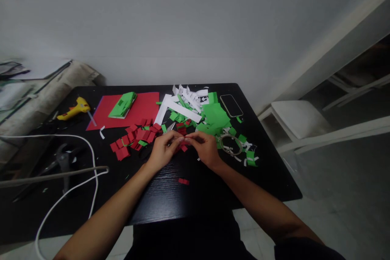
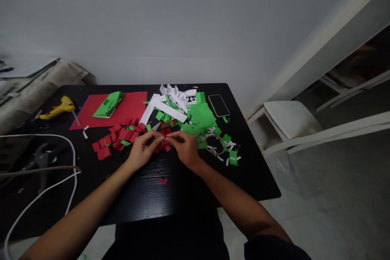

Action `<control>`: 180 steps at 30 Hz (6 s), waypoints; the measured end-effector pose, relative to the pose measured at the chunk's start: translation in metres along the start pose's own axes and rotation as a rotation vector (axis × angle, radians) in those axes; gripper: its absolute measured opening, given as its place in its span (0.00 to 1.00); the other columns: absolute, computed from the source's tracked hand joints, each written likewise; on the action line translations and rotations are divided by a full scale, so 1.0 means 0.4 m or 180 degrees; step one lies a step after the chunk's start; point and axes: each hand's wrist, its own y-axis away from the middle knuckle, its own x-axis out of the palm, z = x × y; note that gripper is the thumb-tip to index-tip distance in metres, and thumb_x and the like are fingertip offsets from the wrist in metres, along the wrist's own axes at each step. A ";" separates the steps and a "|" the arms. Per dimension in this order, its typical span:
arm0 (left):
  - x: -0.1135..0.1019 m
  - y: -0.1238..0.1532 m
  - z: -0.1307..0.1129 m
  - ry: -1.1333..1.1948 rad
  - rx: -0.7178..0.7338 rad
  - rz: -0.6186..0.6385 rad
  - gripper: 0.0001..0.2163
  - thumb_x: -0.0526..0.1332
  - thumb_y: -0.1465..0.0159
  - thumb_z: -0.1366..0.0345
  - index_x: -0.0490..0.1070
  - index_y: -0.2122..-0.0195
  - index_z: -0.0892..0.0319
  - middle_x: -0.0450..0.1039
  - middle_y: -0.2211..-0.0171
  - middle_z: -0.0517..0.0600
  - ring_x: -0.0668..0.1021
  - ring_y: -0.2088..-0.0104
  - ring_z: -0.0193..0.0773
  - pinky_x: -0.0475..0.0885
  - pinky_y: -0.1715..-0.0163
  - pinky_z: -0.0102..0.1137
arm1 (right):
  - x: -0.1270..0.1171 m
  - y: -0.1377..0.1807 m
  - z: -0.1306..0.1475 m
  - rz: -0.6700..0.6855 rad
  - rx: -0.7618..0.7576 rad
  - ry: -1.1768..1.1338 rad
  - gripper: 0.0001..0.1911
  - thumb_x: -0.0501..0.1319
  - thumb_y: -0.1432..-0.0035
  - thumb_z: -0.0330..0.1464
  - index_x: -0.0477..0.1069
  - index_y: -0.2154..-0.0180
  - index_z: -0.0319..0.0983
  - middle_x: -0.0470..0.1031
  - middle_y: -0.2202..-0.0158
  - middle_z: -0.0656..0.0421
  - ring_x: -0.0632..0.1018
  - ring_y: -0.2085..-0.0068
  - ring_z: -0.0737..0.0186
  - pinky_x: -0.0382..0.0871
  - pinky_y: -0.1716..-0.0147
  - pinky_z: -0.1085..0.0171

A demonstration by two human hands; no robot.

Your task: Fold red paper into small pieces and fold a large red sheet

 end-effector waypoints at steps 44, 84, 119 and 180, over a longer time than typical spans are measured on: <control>0.009 0.000 0.000 0.0266 0.0091 -0.0411 0.09 0.68 0.37 0.59 0.79 0.61 0.58 0.82 0.65 0.50 0.82 0.67 0.37 0.77 0.65 0.30 | 0.006 -0.008 0.013 0.0095 0.0389 -0.0847 0.14 0.73 0.49 0.43 0.81 0.66 0.40 0.83 0.67 0.59 0.83 0.66 0.59 0.83 0.64 0.60; 0.002 -0.012 -0.003 0.0412 -0.0103 -0.0237 0.12 0.67 0.37 0.54 0.75 0.64 0.58 0.78 0.71 0.47 0.78 0.71 0.36 0.74 0.68 0.29 | -0.004 -0.014 0.019 -0.0239 0.0474 -0.0643 0.16 0.75 0.56 0.37 0.78 0.64 0.41 0.81 0.68 0.60 0.82 0.64 0.59 0.78 0.59 0.59; -0.016 -0.009 0.004 -0.0174 0.0306 0.0386 0.21 0.71 0.41 0.56 0.71 0.50 0.56 0.76 0.65 0.48 0.77 0.70 0.35 0.75 0.68 0.30 | -0.008 -0.021 0.018 0.0128 0.0952 -0.1079 0.16 0.76 0.59 0.35 0.80 0.65 0.40 0.84 0.67 0.60 0.82 0.65 0.61 0.77 0.62 0.62; -0.013 -0.007 -0.010 -0.0815 0.0939 0.0406 0.13 0.67 0.35 0.62 0.72 0.50 0.56 0.71 0.63 0.48 0.74 0.66 0.36 0.72 0.65 0.30 | -0.003 -0.014 0.005 0.0401 0.0984 -0.0871 0.19 0.76 0.57 0.36 0.75 0.62 0.40 0.84 0.68 0.60 0.84 0.64 0.58 0.76 0.59 0.59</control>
